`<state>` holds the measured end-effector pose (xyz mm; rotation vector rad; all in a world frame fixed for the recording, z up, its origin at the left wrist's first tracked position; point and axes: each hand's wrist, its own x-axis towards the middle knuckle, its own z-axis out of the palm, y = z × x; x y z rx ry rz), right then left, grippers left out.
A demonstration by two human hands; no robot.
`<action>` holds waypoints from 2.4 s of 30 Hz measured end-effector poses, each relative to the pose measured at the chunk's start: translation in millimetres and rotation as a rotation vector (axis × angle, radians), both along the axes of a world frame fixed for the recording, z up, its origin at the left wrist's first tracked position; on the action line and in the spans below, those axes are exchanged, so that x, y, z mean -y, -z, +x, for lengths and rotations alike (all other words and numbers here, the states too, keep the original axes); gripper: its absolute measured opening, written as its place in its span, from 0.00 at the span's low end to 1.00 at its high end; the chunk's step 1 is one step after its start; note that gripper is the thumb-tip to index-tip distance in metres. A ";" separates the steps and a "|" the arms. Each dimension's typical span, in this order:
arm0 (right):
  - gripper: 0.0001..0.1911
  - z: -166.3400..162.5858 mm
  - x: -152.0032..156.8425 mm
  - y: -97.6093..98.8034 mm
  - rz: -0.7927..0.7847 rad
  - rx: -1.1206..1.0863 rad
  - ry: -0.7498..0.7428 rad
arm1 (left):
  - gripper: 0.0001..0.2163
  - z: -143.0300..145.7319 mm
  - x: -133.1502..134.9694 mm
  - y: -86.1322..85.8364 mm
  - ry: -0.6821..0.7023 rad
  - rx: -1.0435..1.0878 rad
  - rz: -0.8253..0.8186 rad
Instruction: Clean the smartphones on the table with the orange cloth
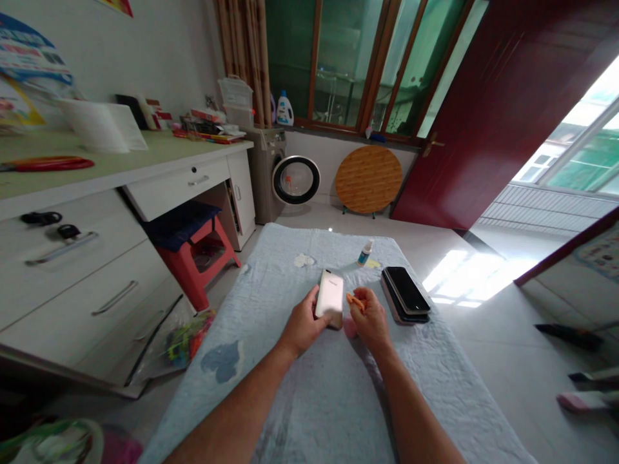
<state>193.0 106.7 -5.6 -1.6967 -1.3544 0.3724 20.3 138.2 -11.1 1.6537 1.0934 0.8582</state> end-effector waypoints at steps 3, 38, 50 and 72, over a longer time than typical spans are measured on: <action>0.07 -2.7 0.7 -0.9 0.000 0.021 -0.001 | 0.35 0.0 4.7 -7.0 0.120 -0.087 0.051; 0.10 -11.2 14.6 -9.3 -0.212 0.313 -0.428 | 0.26 -5.6 3.9 -4.1 0.030 -0.671 0.512; 0.13 4.6 3.0 -1.2 -0.208 0.352 -0.228 | 0.31 -19.7 -10.1 -3.4 0.217 -0.573 0.453; 0.09 7.8 14.6 -18.6 -0.301 0.358 -0.552 | 0.32 -26.0 -16.0 -6.4 0.283 -0.545 0.379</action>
